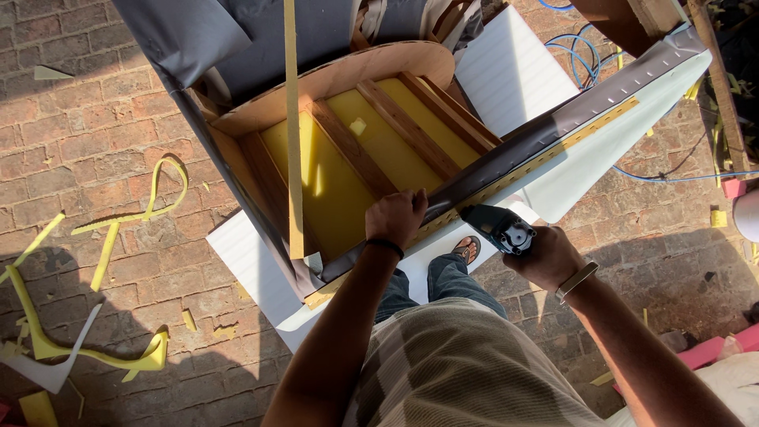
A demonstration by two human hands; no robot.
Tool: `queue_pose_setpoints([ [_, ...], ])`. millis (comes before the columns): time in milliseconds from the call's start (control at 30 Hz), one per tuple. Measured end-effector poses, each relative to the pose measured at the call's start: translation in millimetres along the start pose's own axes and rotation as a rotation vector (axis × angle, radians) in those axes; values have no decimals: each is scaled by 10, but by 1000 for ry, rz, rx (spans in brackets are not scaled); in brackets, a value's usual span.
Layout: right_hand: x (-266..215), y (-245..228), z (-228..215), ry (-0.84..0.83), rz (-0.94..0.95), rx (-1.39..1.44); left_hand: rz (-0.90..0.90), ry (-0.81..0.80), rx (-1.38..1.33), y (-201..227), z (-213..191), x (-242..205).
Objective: The person handles a white plastic chair part, places it on a wooden frame, and uses a pneumatic nail gun to attach a gray fabric cover to the frame. The person secures the fabric along the edges of the frame.
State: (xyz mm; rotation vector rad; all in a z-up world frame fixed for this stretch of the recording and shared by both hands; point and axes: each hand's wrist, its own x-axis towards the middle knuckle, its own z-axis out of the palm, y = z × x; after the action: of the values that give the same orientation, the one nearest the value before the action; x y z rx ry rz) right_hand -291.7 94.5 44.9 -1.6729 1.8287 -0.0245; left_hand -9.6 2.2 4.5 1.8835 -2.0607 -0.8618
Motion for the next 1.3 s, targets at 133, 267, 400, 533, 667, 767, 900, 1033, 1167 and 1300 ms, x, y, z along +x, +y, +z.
queue_pose_setpoints([
  [133, 39, -30, -118, -117, 109, -86, -25, -57, 13, 29, 4, -1],
  [267, 11, -58, -194, -117, 62, 29, -34, -54, -3, 17, -9, -10],
  [400, 39, -86, -227, -120, -52, 30, -16, -35, 2, 7, 1, -12],
  [533, 100, -188, -323, -178, 12, -104, -17, -50, 29, -6, 21, -3],
  [667, 171, -374, -524, -245, -8, -165, -11, -51, 25, 4, 41, 12],
  [767, 260, -528, -645, -351, 17, -283, -14, -58, 16, -7, 39, -14],
  [900, 292, -608, -709, -345, -71, -330, -5, -53, 40, 15, 27, 15],
  [1033, 208, -513, -560, -299, -33, -307, -6, -11, -9, -8, 22, -11],
  [1167, 11, -229, -319, -130, 85, 23, -3, -19, -26, 16, 11, -42],
  [1300, -212, 138, -121, 19, 188, 569, -29, -46, -94, 14, -102, -49],
])
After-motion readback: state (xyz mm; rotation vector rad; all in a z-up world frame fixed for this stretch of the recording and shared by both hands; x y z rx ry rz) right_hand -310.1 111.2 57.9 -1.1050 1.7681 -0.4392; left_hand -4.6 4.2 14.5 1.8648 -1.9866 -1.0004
